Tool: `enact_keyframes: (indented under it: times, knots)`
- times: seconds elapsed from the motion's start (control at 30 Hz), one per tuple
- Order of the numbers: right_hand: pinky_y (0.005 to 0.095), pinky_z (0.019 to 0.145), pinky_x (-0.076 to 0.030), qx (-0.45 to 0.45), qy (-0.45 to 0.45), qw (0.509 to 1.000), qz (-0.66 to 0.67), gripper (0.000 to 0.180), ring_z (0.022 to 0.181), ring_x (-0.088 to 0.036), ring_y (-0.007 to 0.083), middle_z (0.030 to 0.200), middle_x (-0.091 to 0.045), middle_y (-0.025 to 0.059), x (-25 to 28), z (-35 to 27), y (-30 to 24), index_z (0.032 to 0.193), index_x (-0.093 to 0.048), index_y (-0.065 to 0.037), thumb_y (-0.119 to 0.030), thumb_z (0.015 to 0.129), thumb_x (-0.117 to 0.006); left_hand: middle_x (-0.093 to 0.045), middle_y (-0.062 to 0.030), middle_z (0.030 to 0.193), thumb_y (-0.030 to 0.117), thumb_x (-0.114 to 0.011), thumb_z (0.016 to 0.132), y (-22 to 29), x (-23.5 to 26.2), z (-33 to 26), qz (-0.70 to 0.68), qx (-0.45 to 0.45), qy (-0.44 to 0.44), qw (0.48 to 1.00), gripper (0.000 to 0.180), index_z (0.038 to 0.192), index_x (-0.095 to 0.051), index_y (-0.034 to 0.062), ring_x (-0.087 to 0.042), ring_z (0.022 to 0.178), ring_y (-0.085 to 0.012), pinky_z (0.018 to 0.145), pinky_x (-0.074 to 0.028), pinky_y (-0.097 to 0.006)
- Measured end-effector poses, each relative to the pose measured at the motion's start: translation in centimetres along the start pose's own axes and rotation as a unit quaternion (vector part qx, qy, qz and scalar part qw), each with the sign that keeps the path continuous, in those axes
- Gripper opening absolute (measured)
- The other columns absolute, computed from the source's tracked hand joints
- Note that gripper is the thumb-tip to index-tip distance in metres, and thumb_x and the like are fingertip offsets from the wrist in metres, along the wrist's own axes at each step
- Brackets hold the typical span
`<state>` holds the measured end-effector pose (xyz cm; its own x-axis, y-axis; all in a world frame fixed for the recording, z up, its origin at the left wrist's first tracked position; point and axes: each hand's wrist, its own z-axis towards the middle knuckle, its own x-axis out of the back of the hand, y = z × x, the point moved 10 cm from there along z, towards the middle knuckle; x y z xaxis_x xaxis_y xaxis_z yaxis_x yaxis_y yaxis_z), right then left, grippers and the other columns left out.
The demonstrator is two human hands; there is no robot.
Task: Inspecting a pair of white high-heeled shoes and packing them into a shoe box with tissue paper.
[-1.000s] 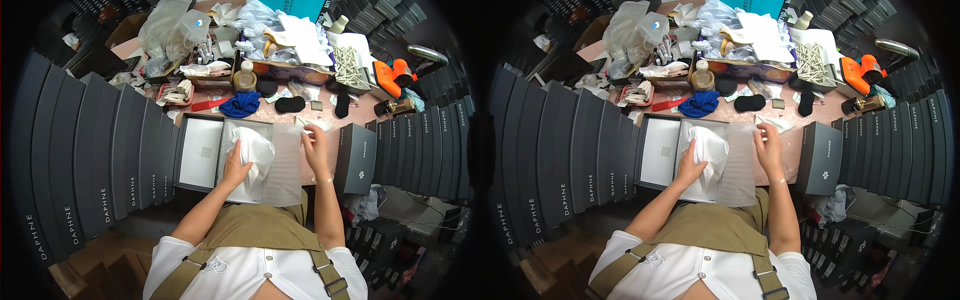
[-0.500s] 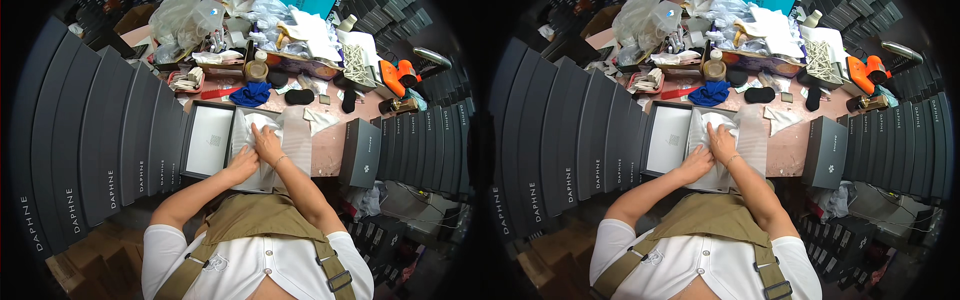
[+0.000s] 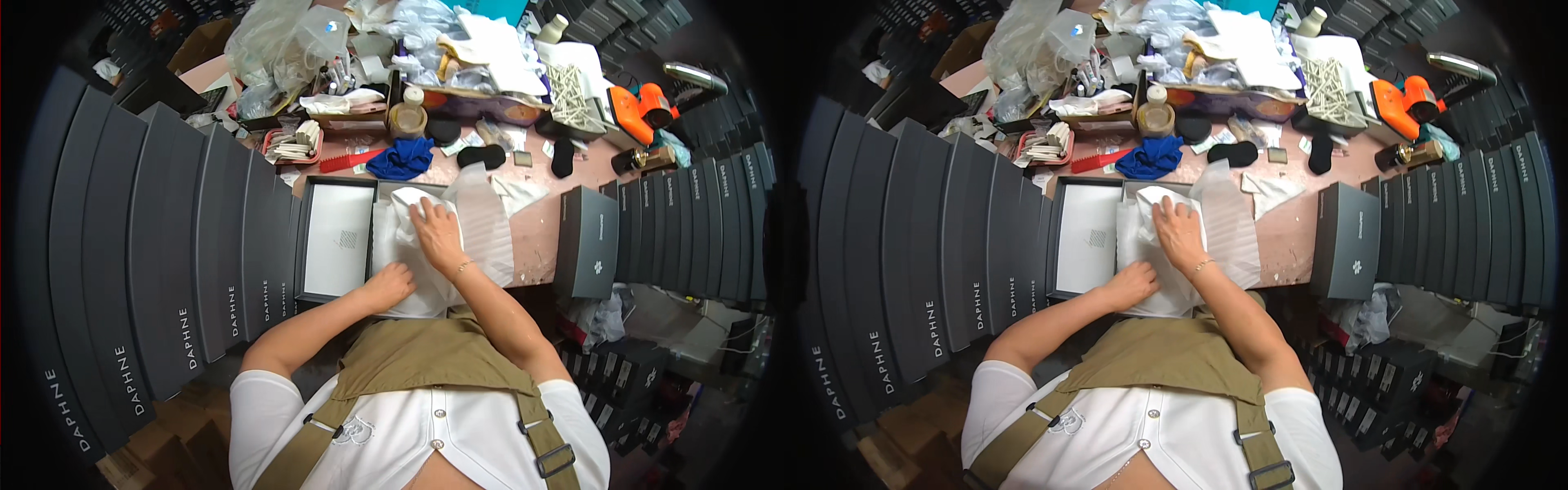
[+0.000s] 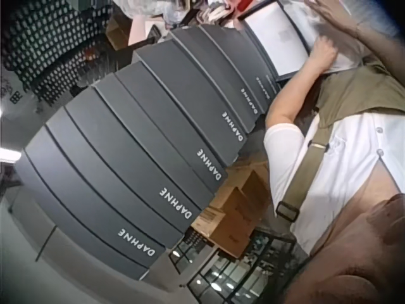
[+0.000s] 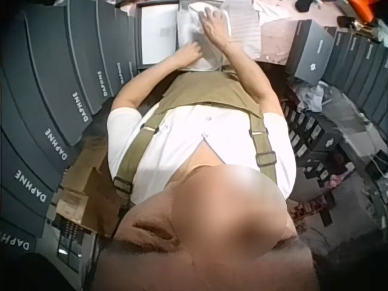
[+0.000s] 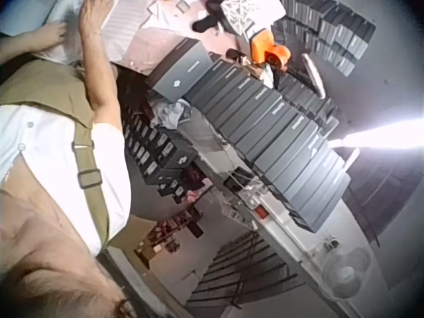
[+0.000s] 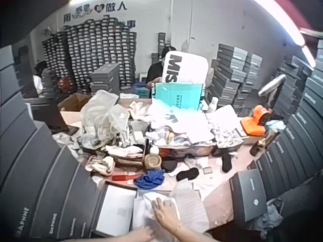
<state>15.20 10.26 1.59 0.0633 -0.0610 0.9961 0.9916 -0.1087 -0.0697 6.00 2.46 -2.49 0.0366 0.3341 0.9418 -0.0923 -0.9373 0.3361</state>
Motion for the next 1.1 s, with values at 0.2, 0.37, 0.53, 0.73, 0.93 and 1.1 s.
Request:
enact_keyframes:
  times: [0.2,0.37,0.53,0.73,0.93,1.1]
  knots:
    - [0.0426,0.092,-0.040,0.023,-0.006,0.998,0.058,0.055,0.119,-0.043,0.0329,0.137,-0.041,0.0155,-3.4,-3.4,-1.8,0.130,-0.048,-0.002,-0.015,0.078,-0.058,-0.057,-0.0132,0.093,0.010,-0.062,0.070,-1.6,-0.6,0.4,-0.082,0.033,-0.004,0.996,0.022,0.091,-0.064,0.0026,-0.054,0.090,-0.0282,0.083,-0.044,-0.038]
    - [0.0435,0.099,-0.037,-0.153,0.134,0.971,0.122,0.059,0.123,-0.042,0.0361,0.137,-0.040,0.0231,9.5,-10.4,6.9,0.131,-0.046,-0.002,-0.016,0.078,-0.069,-0.045,-0.0228,0.134,0.026,-0.068,0.084,-5.4,1.2,0.3,-0.503,0.383,0.202,0.748,0.073,0.140,-0.032,-0.0031,-0.043,0.127,-0.0319,0.104,-0.037,-0.038]
    - [0.0280,0.072,-0.048,-0.284,-0.081,0.808,0.509,0.036,0.080,-0.060,0.0148,0.095,-0.064,0.0089,-0.8,-16.7,10.8,0.113,-0.059,0.002,-0.018,0.085,-0.068,-0.052,-0.0247,0.126,0.028,-0.074,0.076,-8.3,-5.4,3.6,-0.538,0.497,0.255,0.631,0.071,0.129,-0.039,-0.0040,-0.052,0.116,-0.0366,0.096,-0.042,-0.041]
    - [0.0226,0.055,-0.038,-0.320,0.038,0.760,0.564,0.020,0.064,-0.046,0.0047,0.072,-0.055,-0.0059,0.6,-18.0,11.4,0.094,-0.064,0.003,-0.016,0.092,-0.060,-0.061,-0.0118,0.107,0.003,-0.064,0.078,-9.6,-6.4,3.0,-0.685,0.409,0.319,0.511,0.042,0.116,-0.048,-0.0021,-0.061,0.094,-0.0197,0.080,-0.049,-0.031]
    - [0.0230,0.065,-0.045,-0.356,0.039,0.710,0.606,0.021,0.071,-0.053,0.0049,0.078,-0.063,-0.0033,-0.7,-21.0,13.3,0.098,-0.065,0.004,-0.014,0.091,-0.059,-0.062,-0.0082,0.099,-0.002,-0.060,0.080,-6.6,-4.2,0.8,-0.693,0.391,0.307,0.522,0.029,0.109,-0.053,-0.0018,-0.060,0.088,-0.0145,0.077,-0.049,-0.029]
    - [0.0235,0.064,-0.046,-0.239,-0.069,0.775,0.580,0.018,0.067,-0.053,0.0057,0.073,-0.063,0.0000,2.3,-18.0,8.1,0.097,-0.064,0.002,-0.014,0.089,-0.061,-0.061,-0.0088,0.092,0.009,-0.066,0.083,-7.2,-9.7,3.7,-0.671,0.419,0.337,0.511,0.024,0.099,-0.053,-0.0028,-0.058,0.081,-0.0139,0.072,-0.047,-0.028]
